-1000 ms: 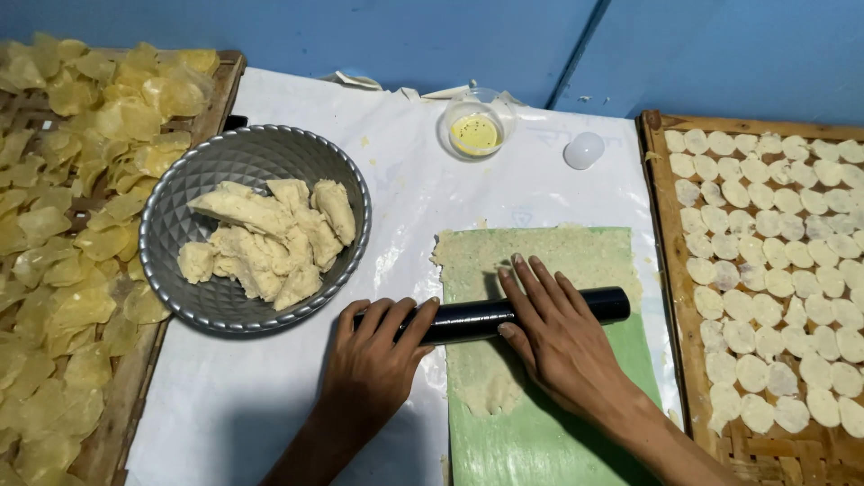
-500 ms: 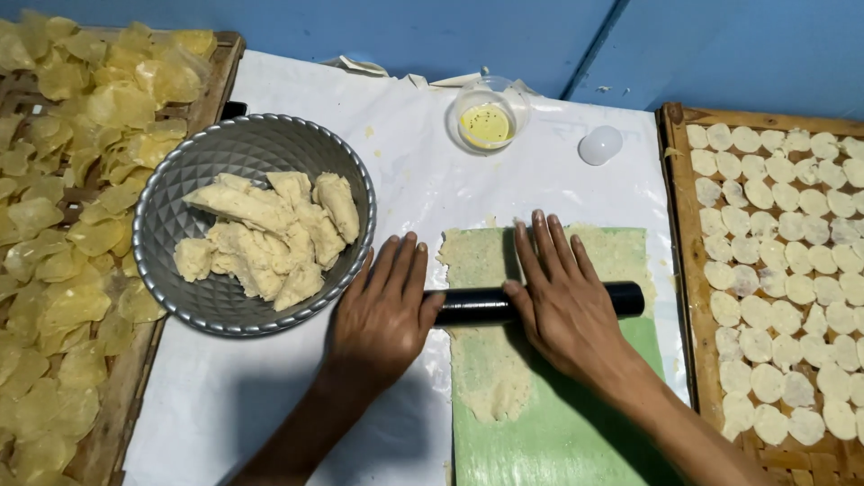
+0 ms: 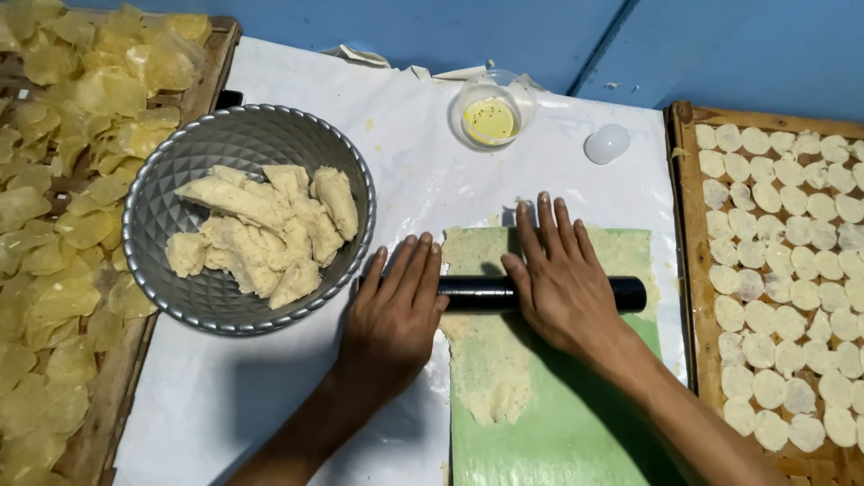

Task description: Roll out thin sheets of cracker dough using a rolling pin on a flat surface.

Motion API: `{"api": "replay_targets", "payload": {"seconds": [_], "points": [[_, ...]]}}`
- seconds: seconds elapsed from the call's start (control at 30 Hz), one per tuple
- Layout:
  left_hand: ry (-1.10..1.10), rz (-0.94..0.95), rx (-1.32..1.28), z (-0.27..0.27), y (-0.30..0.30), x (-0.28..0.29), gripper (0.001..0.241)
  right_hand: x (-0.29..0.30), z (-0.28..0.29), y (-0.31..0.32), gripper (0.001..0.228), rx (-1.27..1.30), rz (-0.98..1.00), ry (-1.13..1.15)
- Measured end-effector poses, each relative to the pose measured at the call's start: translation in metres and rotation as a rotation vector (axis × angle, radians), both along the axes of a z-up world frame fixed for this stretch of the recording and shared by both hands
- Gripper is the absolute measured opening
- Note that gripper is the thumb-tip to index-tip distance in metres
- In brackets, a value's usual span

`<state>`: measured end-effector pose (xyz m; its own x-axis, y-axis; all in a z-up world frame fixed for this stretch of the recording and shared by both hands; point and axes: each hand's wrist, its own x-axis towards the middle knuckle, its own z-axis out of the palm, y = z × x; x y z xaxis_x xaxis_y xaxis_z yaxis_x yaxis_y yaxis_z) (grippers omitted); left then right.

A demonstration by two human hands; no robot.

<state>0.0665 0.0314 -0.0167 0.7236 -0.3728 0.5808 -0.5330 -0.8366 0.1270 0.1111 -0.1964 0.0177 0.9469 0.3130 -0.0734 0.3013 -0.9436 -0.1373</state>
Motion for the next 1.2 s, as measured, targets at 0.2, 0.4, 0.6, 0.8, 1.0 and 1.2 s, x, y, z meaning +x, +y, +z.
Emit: {"api": "replay_targets", "payload": {"seconds": [0.2, 0.4, 0.6, 0.8, 1.0, 1.2], "points": [[-0.021, -0.004, -0.007, 0.002, 0.001, -0.009, 0.051, -0.012, 0.001, 0.004, 0.069, 0.034, 0.000, -0.076], [0.124, 0.029, 0.130, 0.004, 0.002, -0.034, 0.061, -0.034, -0.019, -0.009, 0.072, -0.032, 0.093, -0.211], [0.326, -0.034, 0.003, 0.012, 0.000, 0.021, 0.066, 0.018, -0.003, 0.002, 0.071, 0.069, -0.082, 0.031], [0.389, -0.078, -0.021, 0.036, 0.006, -0.014, 0.069, -0.012, 0.002, 0.004, 0.072, 0.035, -0.050, -0.003], [0.063, -0.040, 0.047, 0.008, 0.007, -0.056, 0.067, -0.063, -0.004, -0.004, 0.078, -0.022, 0.015, -0.017], [0.381, -0.050, 0.011, 0.027, 0.003, 0.009, 0.070, 0.003, 0.004, 0.004, 0.070, 0.053, -0.072, -0.006]]}}
